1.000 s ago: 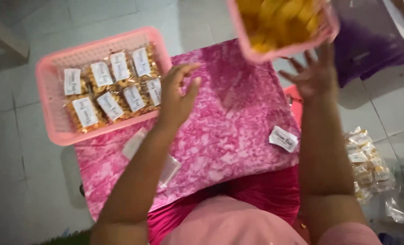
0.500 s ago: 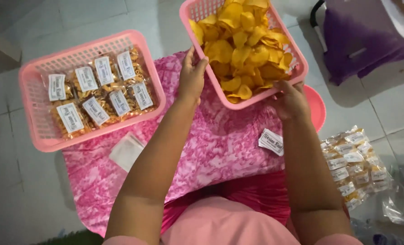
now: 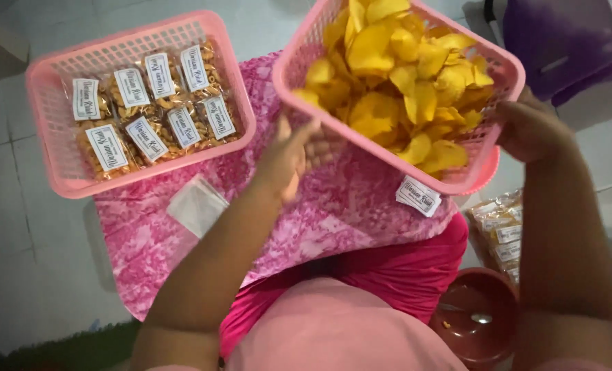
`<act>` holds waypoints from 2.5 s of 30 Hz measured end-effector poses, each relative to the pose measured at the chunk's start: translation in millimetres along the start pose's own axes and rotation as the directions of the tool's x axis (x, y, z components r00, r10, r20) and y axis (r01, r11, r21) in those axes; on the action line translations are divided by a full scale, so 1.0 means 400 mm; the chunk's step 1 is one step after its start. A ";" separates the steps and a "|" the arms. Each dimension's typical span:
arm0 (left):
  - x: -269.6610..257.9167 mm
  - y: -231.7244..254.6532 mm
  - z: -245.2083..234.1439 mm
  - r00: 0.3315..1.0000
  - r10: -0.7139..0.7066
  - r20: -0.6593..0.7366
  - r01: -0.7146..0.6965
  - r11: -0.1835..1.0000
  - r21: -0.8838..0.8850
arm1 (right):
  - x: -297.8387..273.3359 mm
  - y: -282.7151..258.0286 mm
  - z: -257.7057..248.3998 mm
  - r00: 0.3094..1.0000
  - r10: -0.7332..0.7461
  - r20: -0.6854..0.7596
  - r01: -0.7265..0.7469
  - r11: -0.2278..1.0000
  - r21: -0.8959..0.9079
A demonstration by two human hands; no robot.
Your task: Packing chips into small plastic bags using a spoon and tongs at a manual packaging station.
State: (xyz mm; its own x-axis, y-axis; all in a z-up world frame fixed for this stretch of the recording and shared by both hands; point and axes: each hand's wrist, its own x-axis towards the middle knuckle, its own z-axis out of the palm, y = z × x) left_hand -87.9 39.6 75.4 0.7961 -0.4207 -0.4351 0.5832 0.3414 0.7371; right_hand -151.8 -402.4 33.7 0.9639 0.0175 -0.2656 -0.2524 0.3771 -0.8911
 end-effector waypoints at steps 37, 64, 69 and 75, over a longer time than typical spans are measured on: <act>-0.265 -0.312 -0.083 0.958 -0.219 -0.184 0.172 0.955 -0.243 | -0.271 0.311 0.090 0.829 -0.339 -0.444 0.043 0.832 -0.553; -0.253 -0.282 -0.052 0.987 -0.121 -0.104 0.083 0.945 -0.315 | -0.270 0.366 0.283 0.864 -0.489 -0.121 -0.088 0.091 -0.992; -0.252 -0.289 -0.056 0.992 -0.096 -0.087 0.064 0.946 -0.319 | -0.273 0.363 0.309 0.898 -0.364 -0.246 -0.174 0.220 -0.960; -0.252 -0.301 -0.056 0.986 -0.120 -0.119 0.075 0.942 -0.327 | -0.279 0.345 0.328 0.917 -0.395 -0.063 0.001 0.159 -0.987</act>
State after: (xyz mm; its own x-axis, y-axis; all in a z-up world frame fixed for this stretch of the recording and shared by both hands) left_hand -234.7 59.6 18.9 0.7337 -0.3554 -0.5790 0.6623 0.5645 0.4927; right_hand -283.1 -230.9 -11.6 0.9778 -0.1912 0.0853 -0.1230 -0.8542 -0.5051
